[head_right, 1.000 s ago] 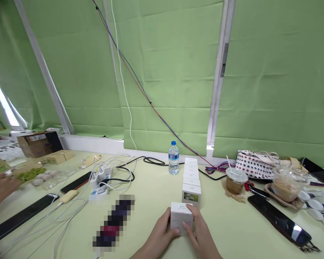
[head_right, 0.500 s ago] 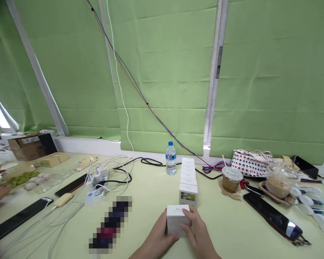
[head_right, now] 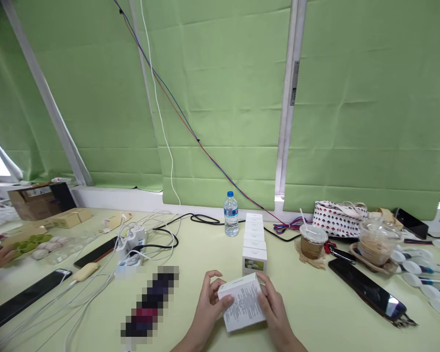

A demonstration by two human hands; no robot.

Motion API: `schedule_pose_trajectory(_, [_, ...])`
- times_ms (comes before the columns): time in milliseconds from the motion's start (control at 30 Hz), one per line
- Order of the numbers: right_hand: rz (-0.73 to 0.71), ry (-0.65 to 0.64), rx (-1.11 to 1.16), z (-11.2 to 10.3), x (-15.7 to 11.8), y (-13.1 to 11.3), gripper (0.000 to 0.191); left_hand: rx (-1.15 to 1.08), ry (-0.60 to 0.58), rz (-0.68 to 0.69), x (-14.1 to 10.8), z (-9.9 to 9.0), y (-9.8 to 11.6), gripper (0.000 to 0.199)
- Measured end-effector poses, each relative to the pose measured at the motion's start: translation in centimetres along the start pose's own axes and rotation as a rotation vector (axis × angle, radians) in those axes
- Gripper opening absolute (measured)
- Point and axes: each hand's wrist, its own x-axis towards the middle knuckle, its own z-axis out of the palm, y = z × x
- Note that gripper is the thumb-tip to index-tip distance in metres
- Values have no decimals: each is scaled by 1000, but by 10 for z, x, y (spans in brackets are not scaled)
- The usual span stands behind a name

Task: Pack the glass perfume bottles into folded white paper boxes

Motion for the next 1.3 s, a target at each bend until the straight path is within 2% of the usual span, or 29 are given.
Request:
schedule_pose_trajectory(100, [33,-136,2,0,0,-5,65,-32,73,19,2,-1,1,47])
schedule_pose_trajectory(233, [21,-344,-172,0,3,-3,71,7,130,33,6,-6,1,45])
schedule_pose_trajectory(367, [16,-387,-333,-1,5,13,81,80,188,33,8,-11,1,41])
schedule_pose_trajectory(533, [83,-400,-348,-4,5,15,85,121,175,39,8,-12,-2,39])
schedule_pose_trajectory(667, [126,-388,-177,-3,2,6,81,67,161,-16,10,-12,-5,40])
schedule_pose_trajectory(867, [376,-226,239,0,4,5,78,85,23,-142,6,-8,-3,39])
schedule_pose_trajectory(967, [495,-192,489,-2,7,8,69,26,-36,-121,2,-4,1,44])
schedule_pose_trajectory(1067, [722,-258,700,-4,5,12,48,-19,-159,-66,-1,-2,4,43])
schedule_pose_trajectory(1133, [847,-306,796,-4,2,15,38,-7,-193,-53,-1,-3,5,42])
schedule_pose_trajectory(1200, [876,-351,856,-2,-1,18,36,10,-171,-70,0,-5,5,40])
schedule_pose_trajectory(1300, [788,-414,854,2,-4,19,50,16,-114,-109,3,-10,4,37])
